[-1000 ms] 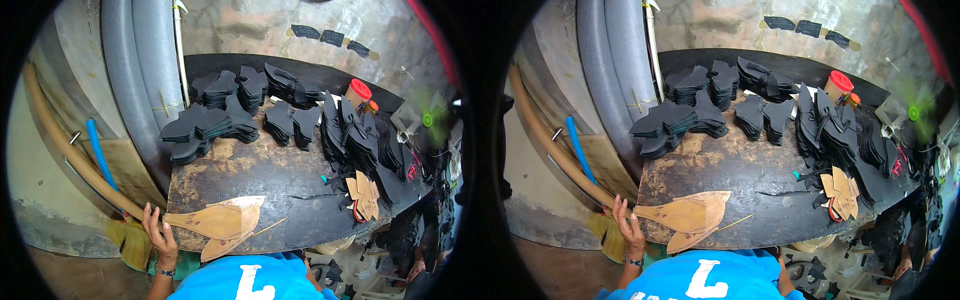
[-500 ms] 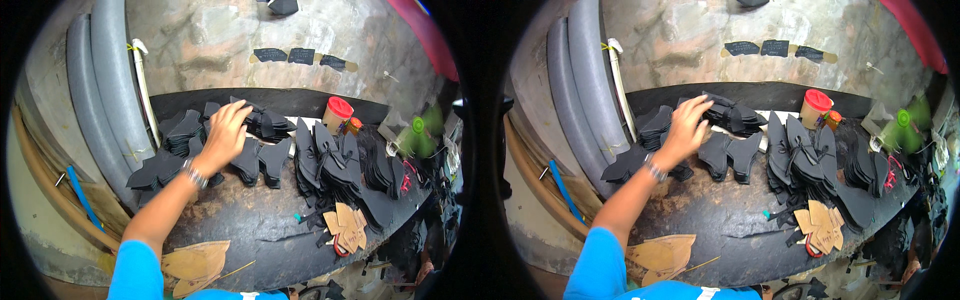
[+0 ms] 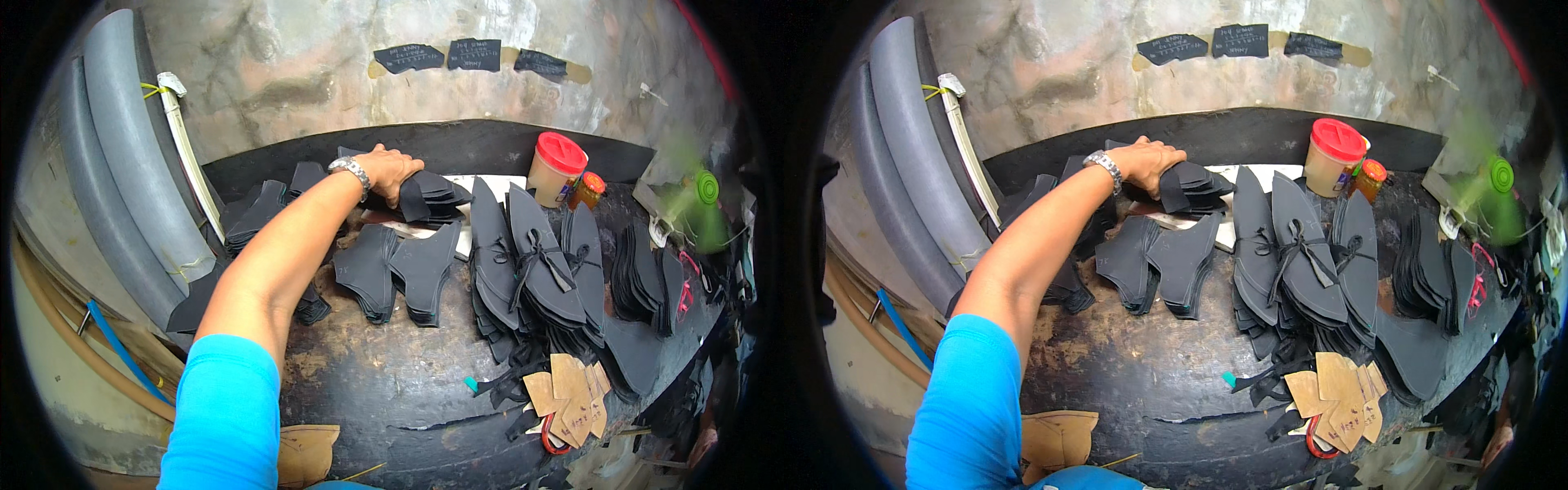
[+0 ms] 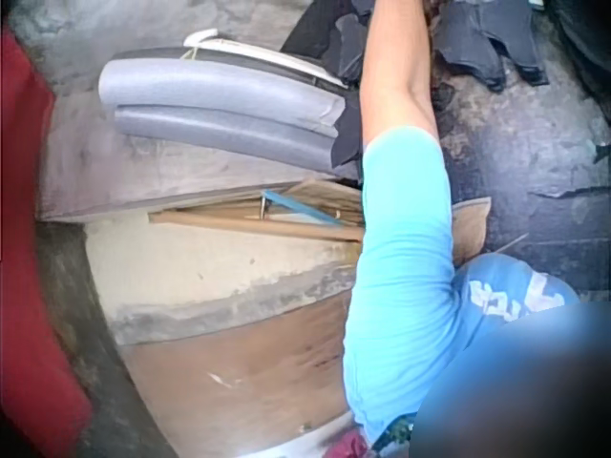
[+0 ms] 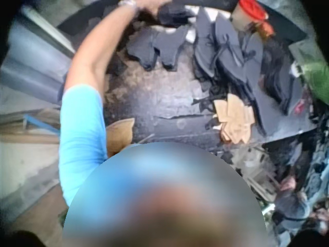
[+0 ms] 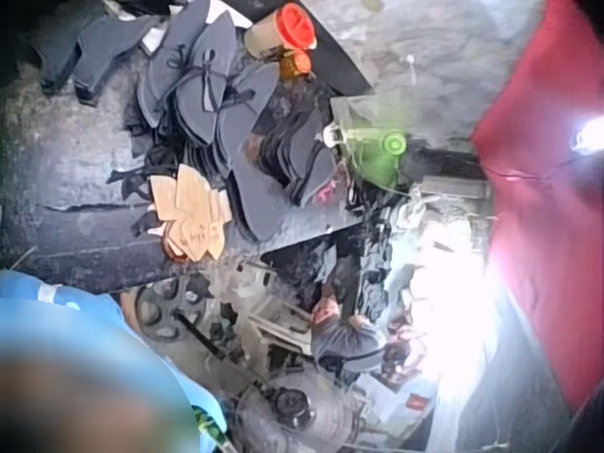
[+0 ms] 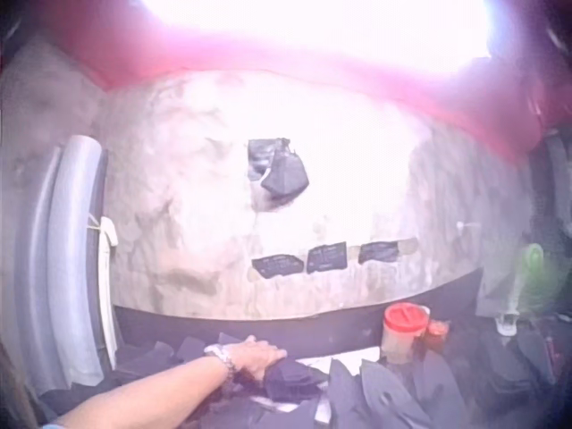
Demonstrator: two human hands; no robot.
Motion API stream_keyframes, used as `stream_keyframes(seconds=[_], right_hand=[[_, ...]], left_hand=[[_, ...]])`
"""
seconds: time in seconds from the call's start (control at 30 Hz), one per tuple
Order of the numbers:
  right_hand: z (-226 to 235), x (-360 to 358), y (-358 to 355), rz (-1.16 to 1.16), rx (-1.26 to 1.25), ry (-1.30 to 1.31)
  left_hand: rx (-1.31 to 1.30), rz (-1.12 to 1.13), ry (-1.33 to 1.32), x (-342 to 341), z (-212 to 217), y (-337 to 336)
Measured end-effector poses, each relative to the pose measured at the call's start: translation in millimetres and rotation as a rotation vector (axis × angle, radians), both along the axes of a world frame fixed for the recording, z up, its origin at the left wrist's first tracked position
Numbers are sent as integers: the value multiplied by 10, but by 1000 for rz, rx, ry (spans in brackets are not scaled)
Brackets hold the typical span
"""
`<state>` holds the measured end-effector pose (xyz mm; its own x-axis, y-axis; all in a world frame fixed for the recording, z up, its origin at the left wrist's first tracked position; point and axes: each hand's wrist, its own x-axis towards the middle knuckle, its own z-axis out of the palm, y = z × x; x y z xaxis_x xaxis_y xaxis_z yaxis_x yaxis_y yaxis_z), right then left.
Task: The person aligns black shoe sole pieces with a cardboard template on a workbench, then stacks the aligned pieces into neat piles. The person also handles larger sole pieces and organizes them into separate stacks.
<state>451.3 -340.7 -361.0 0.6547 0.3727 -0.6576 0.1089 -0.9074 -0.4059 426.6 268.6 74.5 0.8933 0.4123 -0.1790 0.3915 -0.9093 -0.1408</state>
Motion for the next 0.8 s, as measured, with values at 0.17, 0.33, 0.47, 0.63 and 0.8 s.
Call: stream_keyframes(seconds=[0.17, 0.33, 0.47, 0.63, 0.8], right_hand=[[-33, -72, -99, -25, -2, -21], [-16, -171, -337, -44, 16, -47], [-10, -259, -657, -46, 59, -99], [-107, -231, -1008, -65, 185, -289], [443, 237, -967, -1089, 971, -190]], left_hand=[[134, -76, -132, -41, 197, 22], [178, -202, -490, -327, 767, -115], [89, -392, -688, -827, 1324, -471], [40, 33, -724, -1792, 1675, -1043], [-256, 238, -758, -2614, 1575, -1951]])
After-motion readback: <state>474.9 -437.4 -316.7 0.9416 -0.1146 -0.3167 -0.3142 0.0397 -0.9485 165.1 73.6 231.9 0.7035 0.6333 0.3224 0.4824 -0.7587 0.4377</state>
